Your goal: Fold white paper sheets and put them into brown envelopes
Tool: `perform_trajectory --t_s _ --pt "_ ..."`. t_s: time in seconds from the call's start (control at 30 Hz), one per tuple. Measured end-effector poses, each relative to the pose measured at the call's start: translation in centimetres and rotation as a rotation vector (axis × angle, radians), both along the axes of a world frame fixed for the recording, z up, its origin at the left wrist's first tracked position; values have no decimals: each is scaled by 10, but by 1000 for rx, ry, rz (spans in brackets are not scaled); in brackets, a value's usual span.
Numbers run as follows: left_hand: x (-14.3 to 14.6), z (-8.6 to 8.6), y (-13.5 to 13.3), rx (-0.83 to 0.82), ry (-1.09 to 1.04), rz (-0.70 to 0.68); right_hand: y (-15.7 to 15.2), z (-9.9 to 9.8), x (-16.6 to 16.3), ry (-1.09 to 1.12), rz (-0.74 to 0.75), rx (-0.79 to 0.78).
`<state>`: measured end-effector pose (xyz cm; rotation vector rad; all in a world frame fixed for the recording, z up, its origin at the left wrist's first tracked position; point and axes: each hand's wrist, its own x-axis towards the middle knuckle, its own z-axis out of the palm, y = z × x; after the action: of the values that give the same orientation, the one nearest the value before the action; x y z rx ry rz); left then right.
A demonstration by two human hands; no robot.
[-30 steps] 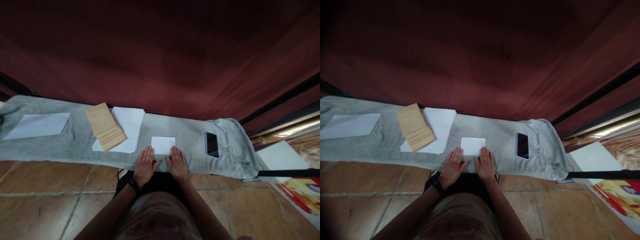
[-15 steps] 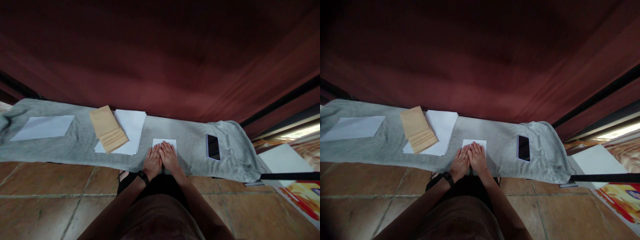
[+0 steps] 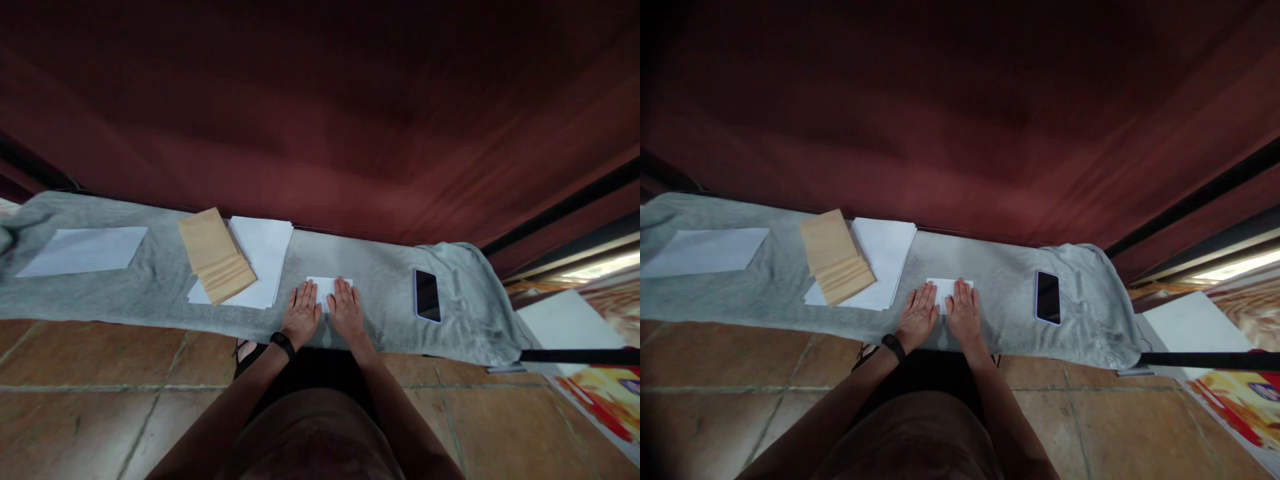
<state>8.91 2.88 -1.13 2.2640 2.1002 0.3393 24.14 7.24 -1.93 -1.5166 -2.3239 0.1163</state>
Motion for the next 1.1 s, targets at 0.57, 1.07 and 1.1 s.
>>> perform_trajectory --t_s 0.57,1.07,1.1 --pt "-15 -4 1 46 -12 48 -3 -4 19 -46 -82 44" --pt "-10 9 -19 52 -43 -159 -15 1 22 -14 27 90" --pt "-13 10 -20 58 -44 -142 -17 2 21 -23 74 81"
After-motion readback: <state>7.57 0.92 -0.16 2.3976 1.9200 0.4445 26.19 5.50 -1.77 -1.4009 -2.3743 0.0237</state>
